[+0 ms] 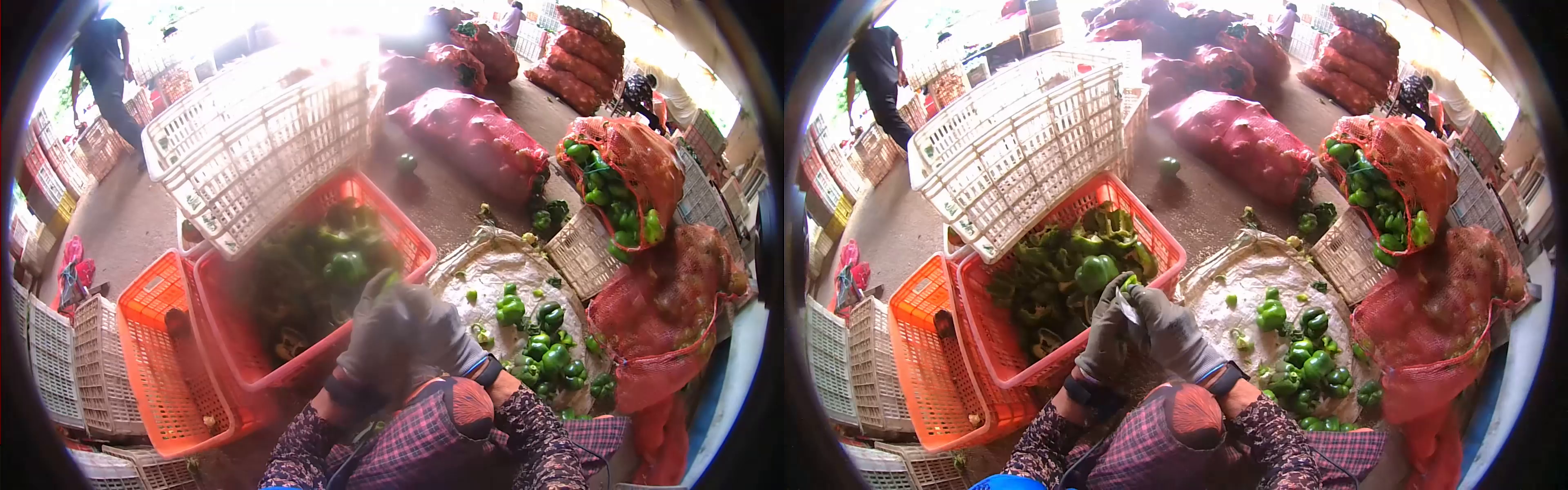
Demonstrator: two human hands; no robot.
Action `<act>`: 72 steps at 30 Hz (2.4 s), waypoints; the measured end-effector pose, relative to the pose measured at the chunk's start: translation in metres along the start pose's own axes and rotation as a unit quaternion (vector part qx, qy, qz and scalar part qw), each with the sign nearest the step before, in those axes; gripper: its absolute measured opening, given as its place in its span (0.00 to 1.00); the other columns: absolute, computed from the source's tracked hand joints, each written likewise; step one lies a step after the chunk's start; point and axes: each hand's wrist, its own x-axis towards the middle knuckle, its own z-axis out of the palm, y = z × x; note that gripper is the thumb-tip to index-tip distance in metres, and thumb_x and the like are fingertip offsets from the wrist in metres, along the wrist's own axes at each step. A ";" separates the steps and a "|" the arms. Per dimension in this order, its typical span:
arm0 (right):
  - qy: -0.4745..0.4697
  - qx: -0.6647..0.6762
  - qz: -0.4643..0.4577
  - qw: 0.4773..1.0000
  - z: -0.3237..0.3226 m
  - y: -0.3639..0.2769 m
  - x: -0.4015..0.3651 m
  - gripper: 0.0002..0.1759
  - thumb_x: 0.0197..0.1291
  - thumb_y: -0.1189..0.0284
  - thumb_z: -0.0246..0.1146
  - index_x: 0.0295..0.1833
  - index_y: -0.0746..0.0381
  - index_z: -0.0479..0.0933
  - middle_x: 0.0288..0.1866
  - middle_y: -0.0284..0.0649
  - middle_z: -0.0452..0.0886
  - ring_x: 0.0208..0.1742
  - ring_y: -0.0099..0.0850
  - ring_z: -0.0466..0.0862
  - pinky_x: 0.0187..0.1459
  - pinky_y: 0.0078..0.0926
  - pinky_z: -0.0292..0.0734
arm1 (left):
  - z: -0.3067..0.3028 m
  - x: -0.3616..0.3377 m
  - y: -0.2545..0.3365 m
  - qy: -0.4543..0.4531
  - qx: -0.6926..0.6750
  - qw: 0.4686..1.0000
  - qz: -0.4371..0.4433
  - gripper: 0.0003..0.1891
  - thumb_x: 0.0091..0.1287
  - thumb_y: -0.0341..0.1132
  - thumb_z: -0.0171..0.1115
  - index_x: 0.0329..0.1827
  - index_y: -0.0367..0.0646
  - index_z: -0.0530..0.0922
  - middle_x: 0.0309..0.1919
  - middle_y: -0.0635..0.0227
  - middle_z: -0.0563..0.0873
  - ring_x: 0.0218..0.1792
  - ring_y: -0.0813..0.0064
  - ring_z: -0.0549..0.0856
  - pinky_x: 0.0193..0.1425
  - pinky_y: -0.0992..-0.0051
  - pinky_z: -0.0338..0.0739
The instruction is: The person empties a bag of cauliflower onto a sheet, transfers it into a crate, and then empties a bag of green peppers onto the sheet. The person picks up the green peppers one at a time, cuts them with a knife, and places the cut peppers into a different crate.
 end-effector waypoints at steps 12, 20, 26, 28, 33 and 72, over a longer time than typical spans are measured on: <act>0.094 0.264 0.185 0.942 0.012 0.019 -0.041 0.10 0.75 0.69 0.55 0.51 0.63 0.77 0.34 0.31 0.81 0.35 0.20 0.80 0.40 0.27 0.80 | 0.033 -0.014 -0.014 0.146 0.099 0.981 -0.074 0.19 0.77 0.37 0.57 0.66 0.37 0.77 0.51 0.68 0.87 0.51 0.79 0.85 0.54 0.76 0.82; 0.179 0.436 0.252 0.845 -0.005 0.025 -0.031 0.14 0.78 0.67 0.51 0.59 0.62 0.76 0.51 0.31 0.80 0.49 0.19 0.78 0.52 0.20 0.77 | 0.043 -0.008 0.001 0.170 -0.099 0.978 -0.065 0.25 0.74 0.51 0.57 0.65 0.42 0.78 0.56 0.61 0.86 0.56 0.65 0.85 0.64 0.62 0.80; 0.044 0.418 0.286 0.861 -0.058 0.030 -0.039 0.20 0.74 0.71 0.65 0.68 0.62 0.76 0.53 0.31 0.85 0.49 0.17 0.82 0.51 0.18 0.79 | -0.035 -0.009 0.094 0.206 0.249 0.939 0.118 0.24 0.75 0.42 0.60 0.71 0.44 0.74 0.56 0.61 0.85 0.51 0.66 0.88 0.54 0.70 0.86; 0.060 0.396 0.270 0.876 -0.063 0.039 -0.052 0.17 0.73 0.72 0.65 0.64 0.64 0.80 0.54 0.33 0.84 0.53 0.20 0.81 0.54 0.20 0.78 | -0.061 -0.018 0.121 0.245 0.580 0.770 0.109 0.23 0.70 0.34 0.66 0.67 0.41 0.78 0.57 0.60 0.84 0.57 0.63 0.84 0.65 0.65 0.79; 0.049 0.175 0.192 0.964 -0.051 0.043 -0.053 0.18 0.69 0.78 0.66 0.63 0.67 0.82 0.55 0.42 0.84 0.55 0.31 0.85 0.56 0.26 0.82 | -0.029 -0.025 0.101 0.094 0.737 0.662 0.101 0.14 0.71 0.31 0.61 0.57 0.39 0.83 0.47 0.61 0.87 0.49 0.68 0.86 0.56 0.70 0.80; 0.042 -0.525 0.624 0.577 -0.418 -0.241 -0.341 0.18 0.67 0.68 0.66 0.61 0.54 0.84 0.52 0.49 0.88 0.51 0.44 0.89 0.55 0.38 0.83 | -0.146 0.061 0.080 -0.058 0.934 0.308 -0.174 0.27 0.51 0.37 0.72 0.58 0.49 0.82 0.55 0.53 0.83 0.60 0.47 0.79 0.63 0.53 0.78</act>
